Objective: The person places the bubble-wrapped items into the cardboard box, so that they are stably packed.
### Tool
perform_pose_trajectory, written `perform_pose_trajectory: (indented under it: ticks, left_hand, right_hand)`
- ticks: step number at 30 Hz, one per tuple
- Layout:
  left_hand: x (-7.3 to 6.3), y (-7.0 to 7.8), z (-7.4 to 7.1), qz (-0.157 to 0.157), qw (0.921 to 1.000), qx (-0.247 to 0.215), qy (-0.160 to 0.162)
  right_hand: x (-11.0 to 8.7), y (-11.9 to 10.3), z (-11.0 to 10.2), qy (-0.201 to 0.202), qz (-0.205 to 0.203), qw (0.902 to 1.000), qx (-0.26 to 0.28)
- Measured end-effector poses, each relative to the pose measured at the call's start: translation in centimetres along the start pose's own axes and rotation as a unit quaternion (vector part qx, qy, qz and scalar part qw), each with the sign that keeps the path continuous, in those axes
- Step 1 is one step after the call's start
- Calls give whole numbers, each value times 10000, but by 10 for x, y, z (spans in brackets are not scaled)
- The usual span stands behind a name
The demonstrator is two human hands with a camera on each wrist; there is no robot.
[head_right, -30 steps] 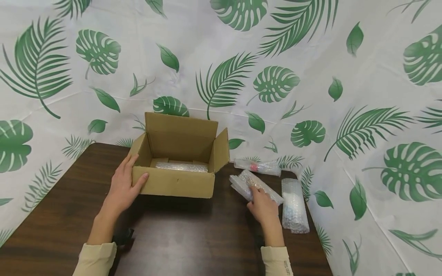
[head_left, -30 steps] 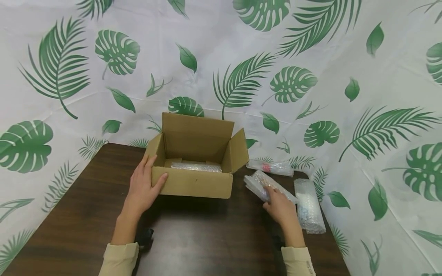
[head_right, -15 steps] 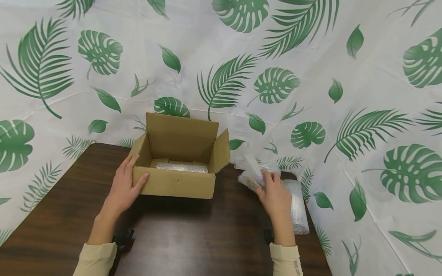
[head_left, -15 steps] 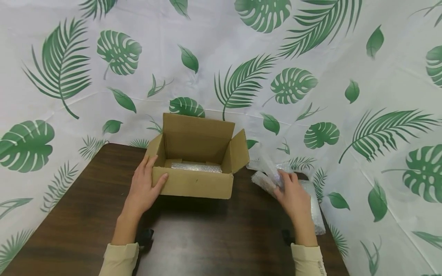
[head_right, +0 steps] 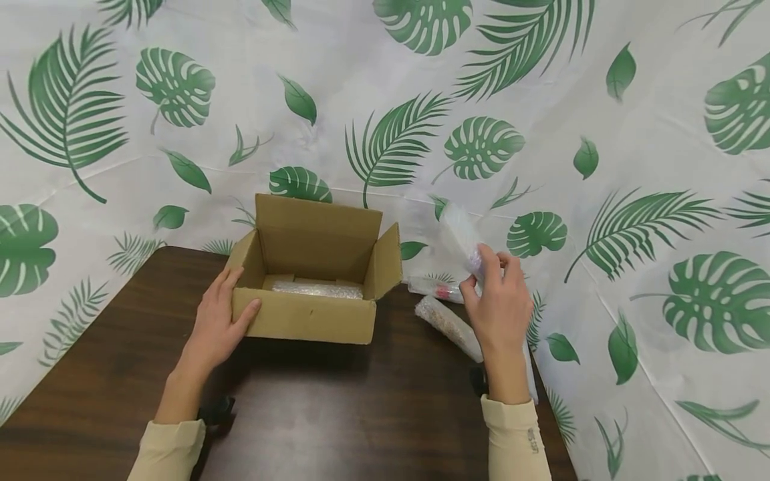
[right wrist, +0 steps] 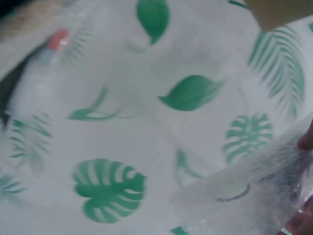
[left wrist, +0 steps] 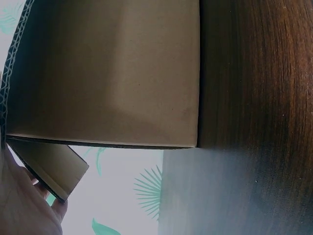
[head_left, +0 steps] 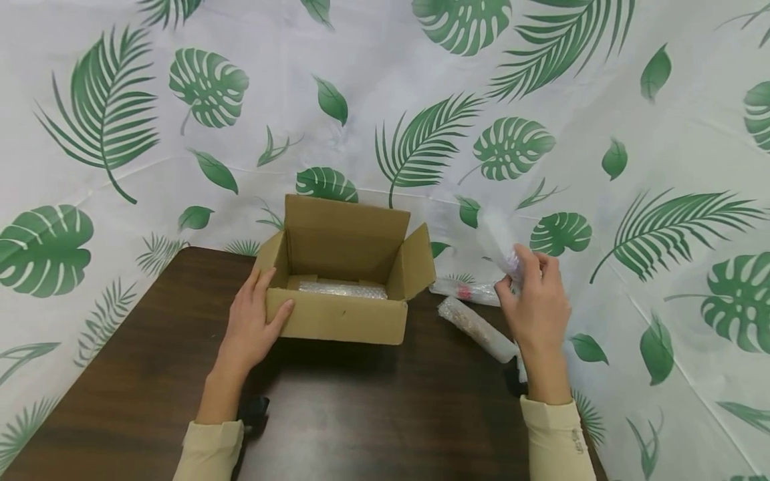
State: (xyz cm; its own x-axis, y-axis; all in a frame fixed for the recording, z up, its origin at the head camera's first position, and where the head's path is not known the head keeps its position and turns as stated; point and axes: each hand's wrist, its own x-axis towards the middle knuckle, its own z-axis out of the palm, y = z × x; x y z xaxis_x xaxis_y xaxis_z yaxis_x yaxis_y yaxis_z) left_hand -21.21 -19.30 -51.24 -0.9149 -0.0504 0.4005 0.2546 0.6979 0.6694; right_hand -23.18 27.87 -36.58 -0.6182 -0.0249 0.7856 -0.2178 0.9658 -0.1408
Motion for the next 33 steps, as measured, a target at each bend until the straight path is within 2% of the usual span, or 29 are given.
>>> perform_pose_trajectory:
  ticks: [7,12,17,24,27,33]
  left_hand:
    - [-1,-1,-1,-38,10000,6,-66]
    - [1,-2,0,20,10000,31,-30]
    - [3,-2,-1,33,10000,45,-18]
    - [2,-4,-2,17,10000,22,-67]
    - [2,-5,-2,23,10000,14,-62]
    - [2,-5,-3,18,10000,1,-56]
  right_hand:
    - [29,-33,-8,403,-681,9967,193]
    - [46,-60,-7,540,-1163,9912,324]
    - [61,-90,0,498,-1677,9838,400]
    - [77,-137,22,650,-2433,9663,535]
    - [81,-156,36,399,-2827,9566,588]
    - [73,-190,72,-571,-3552,9313,562]
